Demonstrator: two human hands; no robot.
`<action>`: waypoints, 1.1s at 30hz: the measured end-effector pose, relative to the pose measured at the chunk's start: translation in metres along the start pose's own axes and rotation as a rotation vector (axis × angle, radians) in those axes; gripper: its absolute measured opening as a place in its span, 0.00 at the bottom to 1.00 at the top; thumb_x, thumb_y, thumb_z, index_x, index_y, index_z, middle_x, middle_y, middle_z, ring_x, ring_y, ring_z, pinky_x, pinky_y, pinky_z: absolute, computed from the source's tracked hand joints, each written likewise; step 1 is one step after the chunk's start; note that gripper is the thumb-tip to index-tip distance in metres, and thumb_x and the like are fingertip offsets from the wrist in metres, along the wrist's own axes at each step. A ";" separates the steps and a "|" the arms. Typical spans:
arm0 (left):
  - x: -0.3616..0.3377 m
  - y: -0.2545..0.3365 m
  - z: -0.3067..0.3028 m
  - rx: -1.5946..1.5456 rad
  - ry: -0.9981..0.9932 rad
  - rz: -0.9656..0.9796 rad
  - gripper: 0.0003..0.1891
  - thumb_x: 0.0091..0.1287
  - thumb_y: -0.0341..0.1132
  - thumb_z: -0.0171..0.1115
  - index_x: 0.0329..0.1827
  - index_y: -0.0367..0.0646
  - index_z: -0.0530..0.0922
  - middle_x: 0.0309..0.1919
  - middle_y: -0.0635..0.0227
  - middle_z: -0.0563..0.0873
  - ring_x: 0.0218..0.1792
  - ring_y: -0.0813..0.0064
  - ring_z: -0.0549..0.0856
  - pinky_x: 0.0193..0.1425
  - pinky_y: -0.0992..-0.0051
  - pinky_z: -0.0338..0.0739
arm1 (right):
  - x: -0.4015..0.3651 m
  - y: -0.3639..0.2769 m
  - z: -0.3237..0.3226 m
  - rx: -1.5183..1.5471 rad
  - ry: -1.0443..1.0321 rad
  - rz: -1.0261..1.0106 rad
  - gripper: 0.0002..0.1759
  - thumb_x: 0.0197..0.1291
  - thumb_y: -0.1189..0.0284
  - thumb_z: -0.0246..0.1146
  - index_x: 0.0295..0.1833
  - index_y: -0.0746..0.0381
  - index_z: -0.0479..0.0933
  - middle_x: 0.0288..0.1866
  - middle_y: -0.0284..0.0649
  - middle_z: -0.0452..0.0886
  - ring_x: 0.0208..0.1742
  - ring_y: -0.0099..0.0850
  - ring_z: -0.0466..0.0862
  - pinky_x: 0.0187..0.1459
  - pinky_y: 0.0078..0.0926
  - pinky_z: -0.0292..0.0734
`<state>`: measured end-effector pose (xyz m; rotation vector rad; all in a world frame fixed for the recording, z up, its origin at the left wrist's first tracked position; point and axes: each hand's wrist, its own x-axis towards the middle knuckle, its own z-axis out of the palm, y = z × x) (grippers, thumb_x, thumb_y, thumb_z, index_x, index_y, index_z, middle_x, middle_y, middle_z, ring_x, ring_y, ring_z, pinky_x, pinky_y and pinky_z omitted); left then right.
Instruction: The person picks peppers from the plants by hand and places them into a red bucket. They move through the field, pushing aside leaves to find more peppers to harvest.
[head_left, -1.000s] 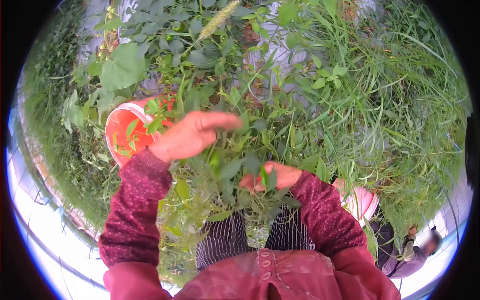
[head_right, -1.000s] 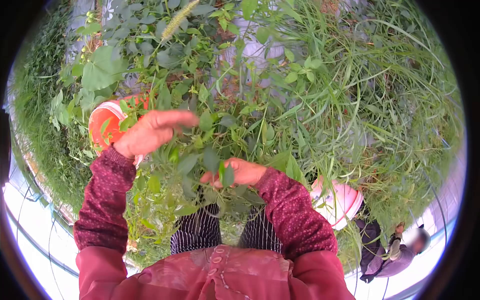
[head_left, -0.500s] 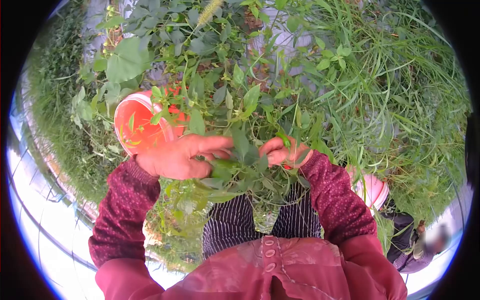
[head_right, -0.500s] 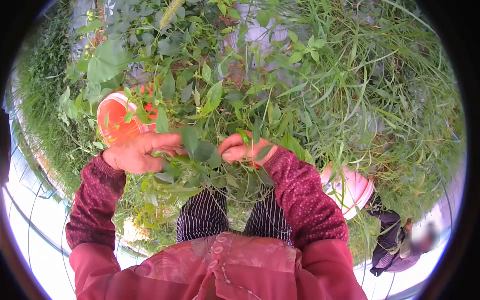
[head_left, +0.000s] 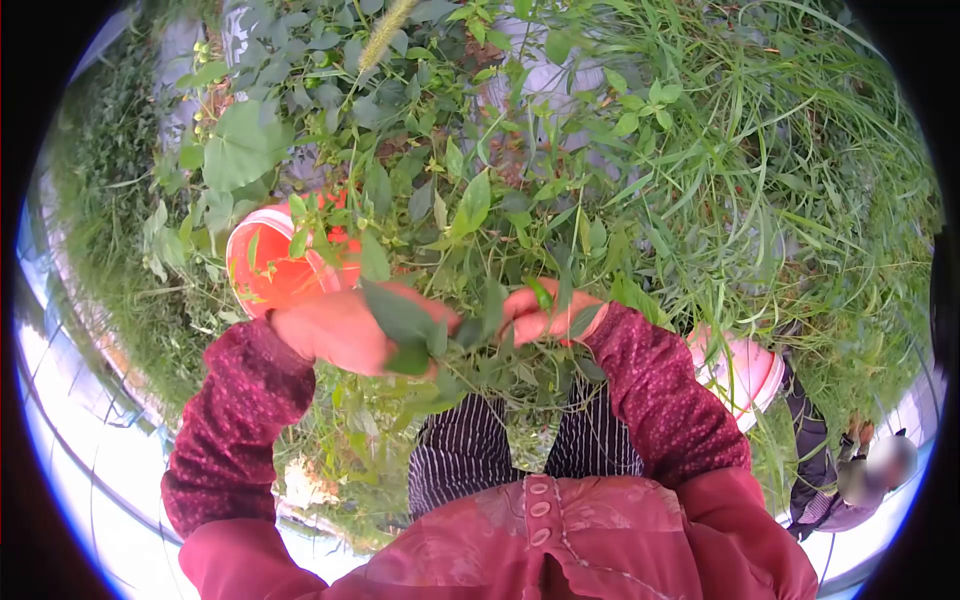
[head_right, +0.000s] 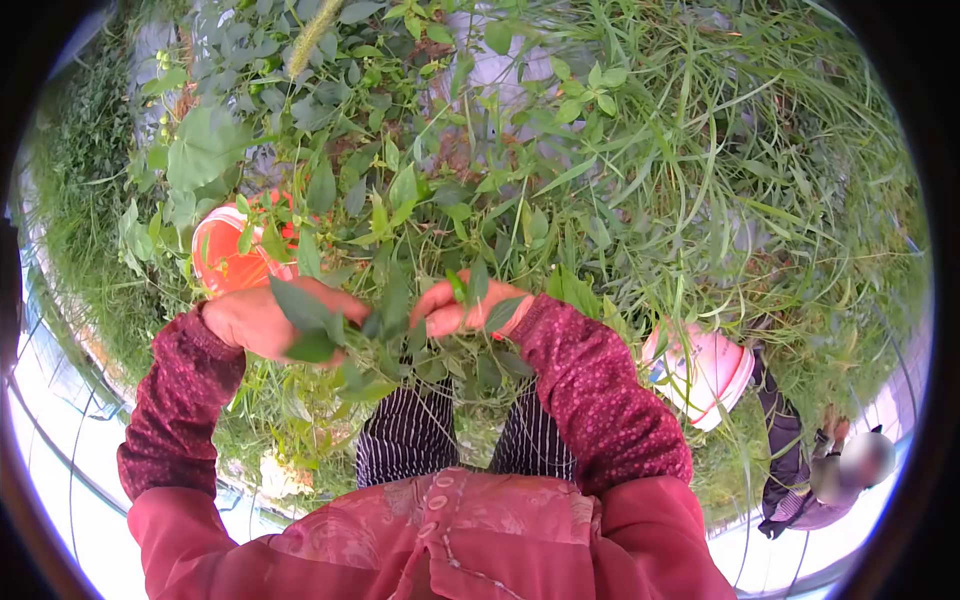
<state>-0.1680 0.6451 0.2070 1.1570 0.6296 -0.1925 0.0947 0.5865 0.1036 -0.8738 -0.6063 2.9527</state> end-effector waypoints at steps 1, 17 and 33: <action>0.005 0.006 0.002 -0.032 -0.084 -0.159 0.23 0.53 0.33 0.63 0.54 0.42 0.75 0.38 0.60 0.83 0.38 0.66 0.82 0.42 0.68 0.76 | 0.001 0.002 0.000 -0.060 -0.071 0.004 0.17 0.53 0.68 0.67 0.46 0.64 0.81 0.39 0.36 0.84 0.42 0.23 0.80 0.47 0.23 0.74; -0.041 0.035 0.026 0.556 0.123 -0.310 0.18 0.45 0.24 0.60 0.43 0.38 0.79 0.31 0.55 0.83 0.31 0.59 0.84 0.36 0.65 0.79 | -0.014 0.020 -0.005 -0.371 -0.233 0.220 0.26 0.54 0.53 0.66 0.49 0.63 0.80 0.42 0.39 0.84 0.42 0.30 0.81 0.46 0.28 0.75; 0.169 -0.059 -0.025 0.799 0.007 -0.679 0.17 0.59 0.44 0.63 0.42 0.38 0.79 0.39 0.52 0.84 0.45 0.57 0.83 0.48 0.62 0.77 | 0.008 0.080 0.002 -0.697 -0.294 0.265 0.29 0.54 0.41 0.60 0.46 0.53 0.82 0.32 0.34 0.83 0.33 0.30 0.81 0.35 0.30 0.72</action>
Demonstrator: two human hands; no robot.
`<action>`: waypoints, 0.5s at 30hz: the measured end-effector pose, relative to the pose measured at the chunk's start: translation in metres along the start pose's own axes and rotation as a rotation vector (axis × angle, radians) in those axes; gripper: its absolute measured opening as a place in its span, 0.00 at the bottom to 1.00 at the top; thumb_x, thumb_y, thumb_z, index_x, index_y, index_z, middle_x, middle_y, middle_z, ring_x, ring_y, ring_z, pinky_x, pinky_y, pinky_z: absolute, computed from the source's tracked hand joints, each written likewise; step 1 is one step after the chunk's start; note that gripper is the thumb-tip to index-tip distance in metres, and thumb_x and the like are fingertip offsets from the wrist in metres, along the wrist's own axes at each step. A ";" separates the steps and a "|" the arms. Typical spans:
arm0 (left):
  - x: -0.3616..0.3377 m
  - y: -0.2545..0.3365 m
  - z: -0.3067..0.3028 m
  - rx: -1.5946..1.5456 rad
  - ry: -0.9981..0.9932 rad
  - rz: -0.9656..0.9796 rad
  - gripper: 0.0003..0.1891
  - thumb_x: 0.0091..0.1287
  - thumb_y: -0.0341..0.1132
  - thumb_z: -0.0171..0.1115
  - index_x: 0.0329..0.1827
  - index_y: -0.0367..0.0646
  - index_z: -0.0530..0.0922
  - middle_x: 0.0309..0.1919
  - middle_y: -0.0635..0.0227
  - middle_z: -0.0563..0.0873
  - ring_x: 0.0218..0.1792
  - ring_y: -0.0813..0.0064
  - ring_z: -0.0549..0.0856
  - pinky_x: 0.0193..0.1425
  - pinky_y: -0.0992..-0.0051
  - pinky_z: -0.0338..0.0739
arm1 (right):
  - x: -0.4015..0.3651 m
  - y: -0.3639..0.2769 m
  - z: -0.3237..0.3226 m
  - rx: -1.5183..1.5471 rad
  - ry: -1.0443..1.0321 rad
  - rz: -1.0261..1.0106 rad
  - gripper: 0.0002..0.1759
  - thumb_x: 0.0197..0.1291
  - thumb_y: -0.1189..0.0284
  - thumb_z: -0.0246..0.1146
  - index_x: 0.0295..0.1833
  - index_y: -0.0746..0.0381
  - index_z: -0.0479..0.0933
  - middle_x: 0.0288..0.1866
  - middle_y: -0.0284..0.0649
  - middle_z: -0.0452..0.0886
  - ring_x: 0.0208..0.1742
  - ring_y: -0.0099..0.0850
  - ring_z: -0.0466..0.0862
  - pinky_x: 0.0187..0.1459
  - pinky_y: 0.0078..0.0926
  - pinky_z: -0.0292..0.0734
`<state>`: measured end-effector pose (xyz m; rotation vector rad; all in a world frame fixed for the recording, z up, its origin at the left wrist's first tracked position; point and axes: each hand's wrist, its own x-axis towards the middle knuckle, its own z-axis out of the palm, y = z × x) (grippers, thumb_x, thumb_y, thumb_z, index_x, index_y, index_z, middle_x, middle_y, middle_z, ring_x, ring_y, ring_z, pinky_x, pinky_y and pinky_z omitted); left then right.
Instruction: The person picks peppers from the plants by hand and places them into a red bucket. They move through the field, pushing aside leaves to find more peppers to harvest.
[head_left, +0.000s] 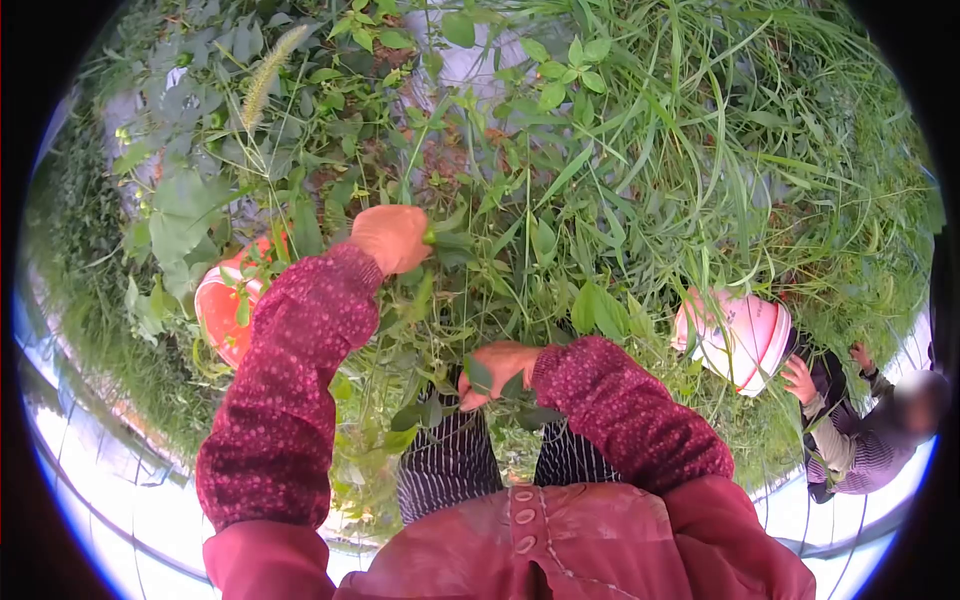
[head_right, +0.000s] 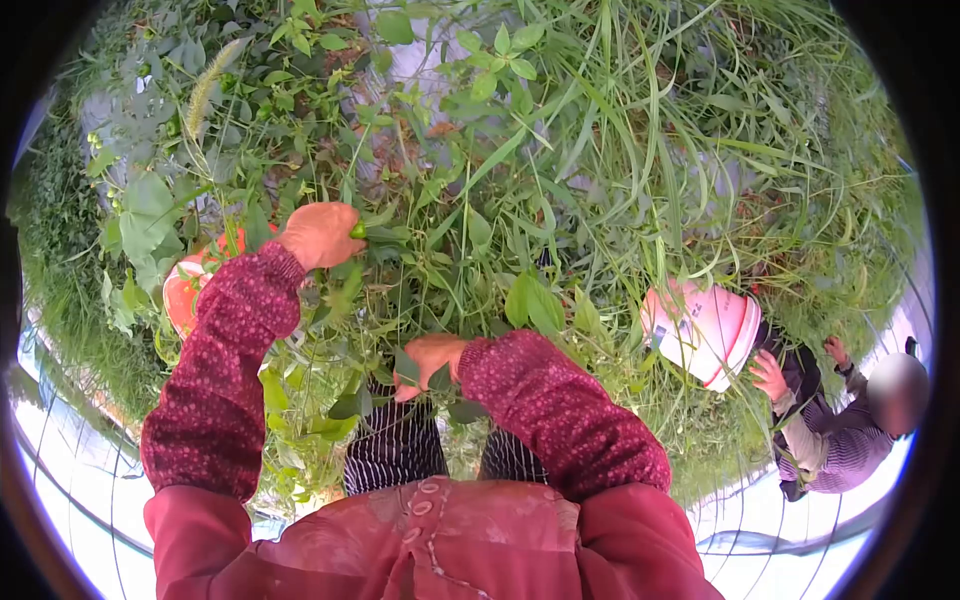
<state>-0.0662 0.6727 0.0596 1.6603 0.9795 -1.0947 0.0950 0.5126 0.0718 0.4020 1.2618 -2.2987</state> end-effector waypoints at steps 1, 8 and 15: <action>0.003 -0.002 0.008 0.045 -0.006 0.020 0.17 0.59 0.42 0.63 0.43 0.38 0.78 0.41 0.53 0.83 0.45 0.58 0.83 0.47 0.62 0.78 | -0.002 0.002 0.001 0.005 0.037 0.018 0.28 0.54 0.41 0.60 0.46 0.52 0.82 0.32 0.34 0.83 0.34 0.31 0.81 0.36 0.31 0.72; -0.044 0.017 0.029 0.172 0.384 0.174 0.18 0.50 0.26 0.62 0.46 0.39 0.72 0.44 0.54 0.78 0.41 0.56 0.83 0.42 0.66 0.80 | -0.006 0.002 -0.003 -0.025 0.084 0.091 0.26 0.54 0.41 0.61 0.45 0.50 0.82 0.33 0.34 0.83 0.35 0.32 0.81 0.40 0.33 0.73; -0.069 0.019 0.049 -0.088 0.516 0.356 0.15 0.54 0.24 0.55 0.45 0.39 0.69 0.30 0.59 0.78 0.33 0.57 0.82 0.35 0.64 0.77 | -0.006 0.006 -0.001 -0.069 0.124 0.066 0.23 0.55 0.44 0.61 0.43 0.49 0.83 0.33 0.35 0.83 0.35 0.34 0.81 0.40 0.33 0.73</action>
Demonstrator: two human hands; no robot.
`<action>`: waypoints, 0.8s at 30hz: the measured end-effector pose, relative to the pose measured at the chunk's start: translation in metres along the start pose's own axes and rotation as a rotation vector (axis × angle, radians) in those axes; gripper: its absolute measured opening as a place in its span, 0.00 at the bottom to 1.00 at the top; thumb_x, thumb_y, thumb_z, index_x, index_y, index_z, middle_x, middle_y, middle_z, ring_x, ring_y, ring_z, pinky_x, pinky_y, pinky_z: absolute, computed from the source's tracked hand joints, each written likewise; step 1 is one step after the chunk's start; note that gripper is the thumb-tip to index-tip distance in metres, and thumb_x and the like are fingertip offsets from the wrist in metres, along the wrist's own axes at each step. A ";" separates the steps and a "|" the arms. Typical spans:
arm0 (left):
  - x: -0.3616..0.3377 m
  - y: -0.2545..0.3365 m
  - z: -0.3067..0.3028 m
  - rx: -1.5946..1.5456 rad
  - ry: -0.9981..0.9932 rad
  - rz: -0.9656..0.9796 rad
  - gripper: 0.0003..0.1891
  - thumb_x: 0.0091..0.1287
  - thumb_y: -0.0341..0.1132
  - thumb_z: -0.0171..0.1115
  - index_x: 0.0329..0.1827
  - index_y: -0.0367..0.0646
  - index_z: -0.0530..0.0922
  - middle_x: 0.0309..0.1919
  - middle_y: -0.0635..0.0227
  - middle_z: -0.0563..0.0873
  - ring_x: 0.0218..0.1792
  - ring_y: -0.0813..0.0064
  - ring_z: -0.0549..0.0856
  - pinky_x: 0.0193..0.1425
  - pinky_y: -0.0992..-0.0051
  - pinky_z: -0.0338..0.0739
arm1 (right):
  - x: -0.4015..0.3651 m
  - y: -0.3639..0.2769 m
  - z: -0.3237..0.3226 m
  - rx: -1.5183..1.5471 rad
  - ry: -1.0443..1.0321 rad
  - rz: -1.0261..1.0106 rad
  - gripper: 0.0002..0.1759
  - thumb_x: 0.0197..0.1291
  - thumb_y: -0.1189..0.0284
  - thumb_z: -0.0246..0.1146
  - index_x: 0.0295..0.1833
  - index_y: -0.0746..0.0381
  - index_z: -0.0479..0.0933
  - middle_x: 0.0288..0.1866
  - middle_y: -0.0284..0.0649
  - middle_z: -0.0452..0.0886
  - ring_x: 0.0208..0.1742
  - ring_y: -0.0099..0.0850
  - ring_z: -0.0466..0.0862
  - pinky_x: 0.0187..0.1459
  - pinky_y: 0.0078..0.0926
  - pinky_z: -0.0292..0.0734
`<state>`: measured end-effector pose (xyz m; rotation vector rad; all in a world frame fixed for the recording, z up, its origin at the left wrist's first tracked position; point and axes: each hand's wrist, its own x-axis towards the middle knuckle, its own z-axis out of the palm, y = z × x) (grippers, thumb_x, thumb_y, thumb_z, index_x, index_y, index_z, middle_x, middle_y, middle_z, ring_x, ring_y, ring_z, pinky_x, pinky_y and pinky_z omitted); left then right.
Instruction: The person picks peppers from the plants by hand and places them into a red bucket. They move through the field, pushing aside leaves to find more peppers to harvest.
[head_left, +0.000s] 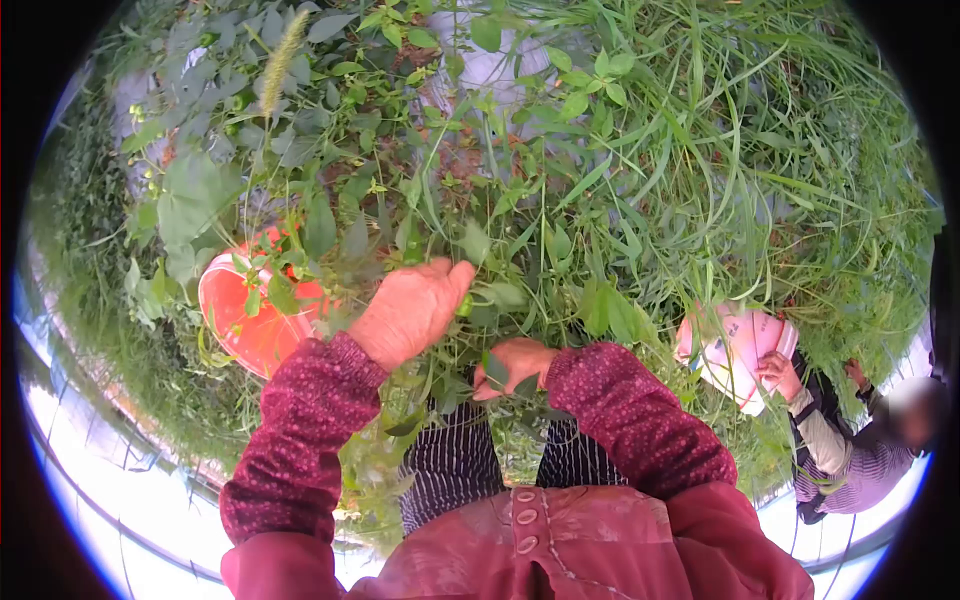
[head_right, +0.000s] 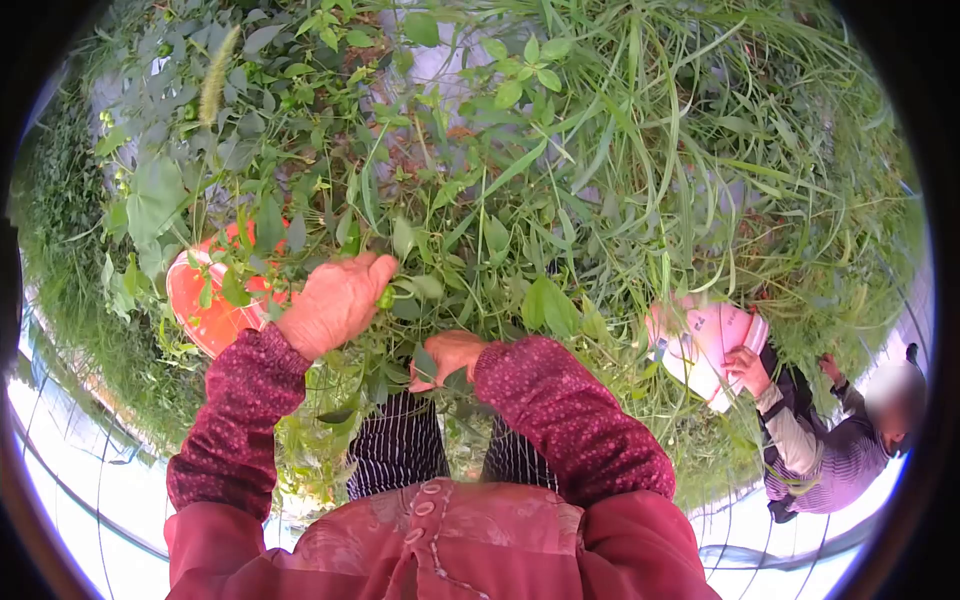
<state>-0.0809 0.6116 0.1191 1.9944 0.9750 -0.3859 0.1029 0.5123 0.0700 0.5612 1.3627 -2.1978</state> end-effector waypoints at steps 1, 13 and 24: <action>-0.006 0.001 0.001 -0.002 0.008 -0.005 0.15 0.54 0.24 0.55 0.45 0.39 0.69 0.30 0.59 0.78 0.33 0.57 0.82 0.35 0.64 0.77 | -0.002 -0.001 0.000 -0.016 0.020 0.008 0.22 0.55 0.44 0.61 0.43 0.49 0.83 0.32 0.35 0.83 0.34 0.33 0.81 0.39 0.33 0.73; -0.077 0.015 0.006 -0.564 0.500 -0.180 0.25 0.43 0.18 0.57 0.49 0.38 0.71 0.43 0.55 0.79 0.45 0.53 0.81 0.47 0.64 0.76 | -0.003 -0.014 0.003 -0.115 0.247 0.018 0.23 0.51 0.44 0.63 0.42 0.49 0.83 0.25 0.38 0.80 0.27 0.37 0.79 0.33 0.32 0.72; -0.107 0.006 -0.005 -0.963 1.308 -0.496 0.17 0.58 0.19 0.53 0.51 0.40 0.72 0.44 0.65 0.78 0.41 0.70 0.80 0.41 0.72 0.77 | 0.001 -0.048 -0.016 0.263 0.645 -0.210 0.24 0.44 0.81 0.62 0.52 0.59 0.77 0.36 0.45 0.81 0.34 0.38 0.81 0.40 0.29 0.77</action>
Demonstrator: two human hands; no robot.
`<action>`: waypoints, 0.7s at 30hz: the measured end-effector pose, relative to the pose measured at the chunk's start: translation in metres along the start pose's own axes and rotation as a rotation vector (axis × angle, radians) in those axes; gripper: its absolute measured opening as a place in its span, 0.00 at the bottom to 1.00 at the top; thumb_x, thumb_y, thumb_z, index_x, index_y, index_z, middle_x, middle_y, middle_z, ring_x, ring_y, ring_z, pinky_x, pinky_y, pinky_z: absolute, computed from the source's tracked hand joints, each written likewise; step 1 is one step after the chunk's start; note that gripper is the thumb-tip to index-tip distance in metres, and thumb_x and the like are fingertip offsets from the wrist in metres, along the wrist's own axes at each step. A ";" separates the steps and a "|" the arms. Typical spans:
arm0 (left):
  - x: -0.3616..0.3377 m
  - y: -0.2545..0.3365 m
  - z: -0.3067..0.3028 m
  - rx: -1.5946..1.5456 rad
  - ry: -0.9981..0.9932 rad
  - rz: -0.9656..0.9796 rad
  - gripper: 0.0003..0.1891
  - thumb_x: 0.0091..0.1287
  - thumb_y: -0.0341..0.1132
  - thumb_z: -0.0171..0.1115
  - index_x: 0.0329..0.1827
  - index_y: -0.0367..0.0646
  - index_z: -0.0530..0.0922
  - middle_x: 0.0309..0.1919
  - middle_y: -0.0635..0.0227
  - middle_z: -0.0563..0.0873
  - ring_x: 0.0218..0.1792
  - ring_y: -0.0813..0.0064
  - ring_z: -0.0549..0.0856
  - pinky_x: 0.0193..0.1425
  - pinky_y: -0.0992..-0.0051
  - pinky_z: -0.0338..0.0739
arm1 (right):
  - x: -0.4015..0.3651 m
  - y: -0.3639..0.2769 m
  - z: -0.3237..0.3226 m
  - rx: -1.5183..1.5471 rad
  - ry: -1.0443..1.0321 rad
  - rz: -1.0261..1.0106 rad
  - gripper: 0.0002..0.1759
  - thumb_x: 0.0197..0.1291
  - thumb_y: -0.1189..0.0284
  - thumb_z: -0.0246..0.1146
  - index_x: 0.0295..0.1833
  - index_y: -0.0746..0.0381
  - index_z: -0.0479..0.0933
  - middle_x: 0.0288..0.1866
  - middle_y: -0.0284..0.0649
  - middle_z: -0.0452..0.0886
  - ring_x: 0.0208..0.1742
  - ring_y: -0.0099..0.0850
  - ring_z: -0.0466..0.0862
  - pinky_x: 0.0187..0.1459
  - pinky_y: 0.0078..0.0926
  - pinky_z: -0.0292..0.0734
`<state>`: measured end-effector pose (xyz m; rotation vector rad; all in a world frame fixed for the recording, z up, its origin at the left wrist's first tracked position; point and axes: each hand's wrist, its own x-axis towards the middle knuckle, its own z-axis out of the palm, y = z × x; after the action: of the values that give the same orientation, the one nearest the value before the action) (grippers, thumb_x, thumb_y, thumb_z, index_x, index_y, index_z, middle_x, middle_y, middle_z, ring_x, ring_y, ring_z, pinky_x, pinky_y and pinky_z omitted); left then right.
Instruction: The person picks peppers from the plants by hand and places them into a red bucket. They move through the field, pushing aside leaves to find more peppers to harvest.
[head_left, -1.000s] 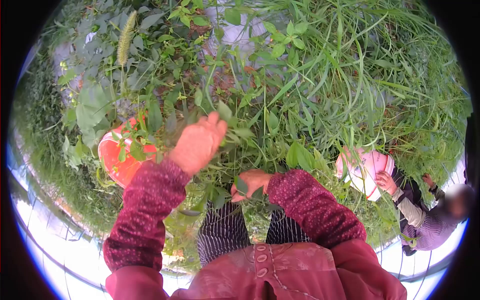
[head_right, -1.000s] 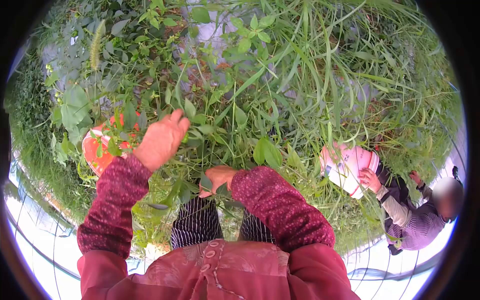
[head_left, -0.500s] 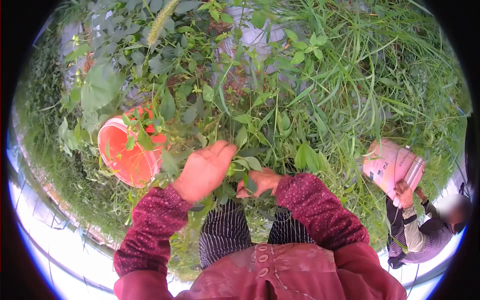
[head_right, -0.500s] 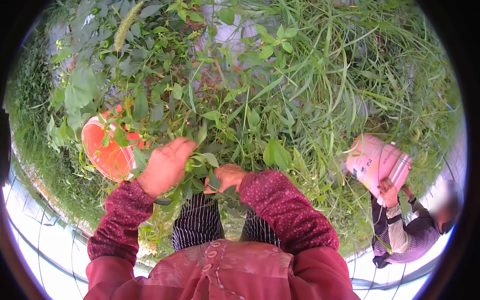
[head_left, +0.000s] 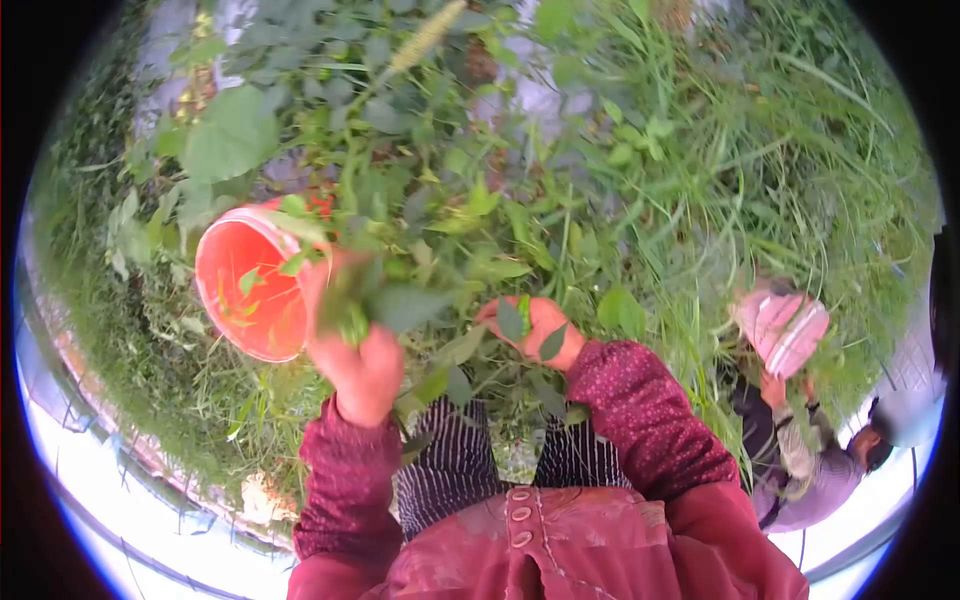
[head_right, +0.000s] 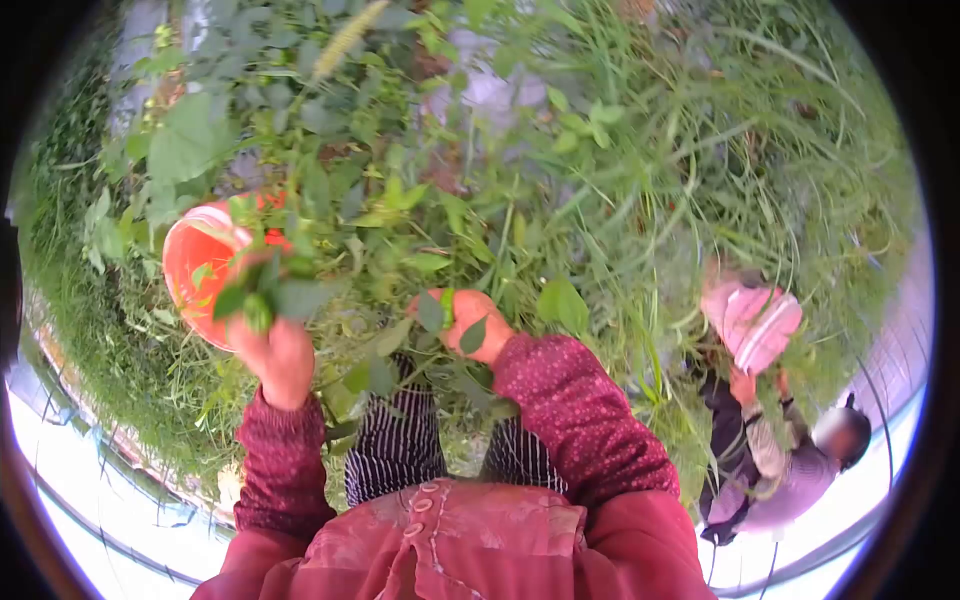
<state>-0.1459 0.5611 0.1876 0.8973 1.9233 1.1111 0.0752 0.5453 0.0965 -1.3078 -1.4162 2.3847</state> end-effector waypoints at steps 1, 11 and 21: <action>0.015 -0.008 -0.004 0.060 0.015 -0.049 0.15 0.62 0.20 0.52 0.52 0.40 0.72 0.44 0.67 0.77 0.39 0.75 0.80 0.38 0.75 0.77 | 0.007 -0.013 -0.010 -0.428 0.030 -0.039 0.24 0.43 0.81 0.62 0.51 0.60 0.78 0.39 0.46 0.81 0.35 0.38 0.82 0.40 0.28 0.78; 0.032 -0.018 -0.020 -0.492 -0.006 -0.277 0.11 0.70 0.29 0.53 0.53 0.42 0.74 0.33 0.74 0.81 0.28 0.87 0.77 0.25 0.86 0.70 | 0.055 -0.198 -0.025 -0.709 0.354 -0.548 0.22 0.47 0.69 0.66 0.50 0.57 0.75 0.36 0.42 0.76 0.35 0.43 0.79 0.35 0.35 0.76; 0.028 -0.026 -0.073 0.139 -0.179 -0.040 0.18 0.54 0.19 0.51 0.50 0.33 0.71 0.32 0.55 0.79 0.35 0.65 0.81 0.42 0.72 0.74 | 0.117 -0.208 0.052 -0.522 -0.199 -0.357 0.26 0.52 0.58 0.67 0.58 0.49 0.74 0.44 0.41 0.74 0.49 0.38 0.76 0.45 0.32 0.73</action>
<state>-0.2265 0.5457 0.1835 0.9940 1.8787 0.8521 -0.1047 0.6814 0.1904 -0.7942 -2.2178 2.0252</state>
